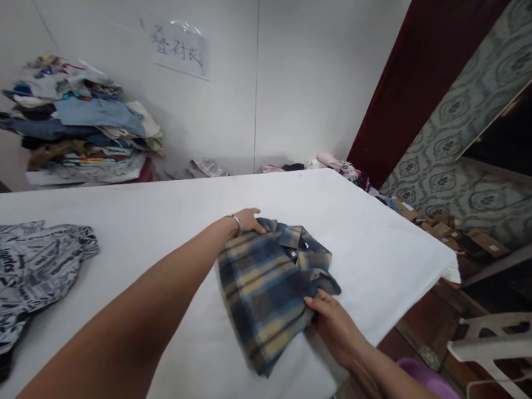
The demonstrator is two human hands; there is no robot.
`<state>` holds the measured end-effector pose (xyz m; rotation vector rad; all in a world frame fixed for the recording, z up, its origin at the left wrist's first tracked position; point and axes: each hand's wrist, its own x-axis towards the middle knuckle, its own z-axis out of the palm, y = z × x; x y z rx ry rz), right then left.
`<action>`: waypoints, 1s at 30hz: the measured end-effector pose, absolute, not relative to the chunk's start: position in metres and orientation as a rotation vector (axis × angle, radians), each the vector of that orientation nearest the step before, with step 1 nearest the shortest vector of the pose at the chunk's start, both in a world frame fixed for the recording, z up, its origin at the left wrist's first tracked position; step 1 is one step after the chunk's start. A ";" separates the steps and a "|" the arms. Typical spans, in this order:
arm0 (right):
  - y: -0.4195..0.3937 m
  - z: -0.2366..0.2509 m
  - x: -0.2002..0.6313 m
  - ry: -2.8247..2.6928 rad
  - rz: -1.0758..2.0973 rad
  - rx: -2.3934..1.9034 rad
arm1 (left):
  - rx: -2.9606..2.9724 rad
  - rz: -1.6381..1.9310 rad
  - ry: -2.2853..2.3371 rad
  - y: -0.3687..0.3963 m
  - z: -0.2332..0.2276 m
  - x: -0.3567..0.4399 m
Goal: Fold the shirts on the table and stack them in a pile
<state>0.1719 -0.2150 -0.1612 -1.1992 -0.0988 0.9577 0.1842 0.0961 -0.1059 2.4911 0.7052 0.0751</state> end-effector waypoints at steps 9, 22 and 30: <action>-0.174 -0.071 0.247 -0.736 0.344 -1.143 | 1.969 0.924 0.308 0.088 0.005 0.046; -0.255 -0.176 0.208 -1.195 0.981 -1.438 | 1.823 0.502 0.944 -0.076 -0.167 -0.128; -0.203 -0.143 0.206 -0.853 0.760 -1.748 | 1.678 0.673 1.307 -0.043 -0.148 -0.078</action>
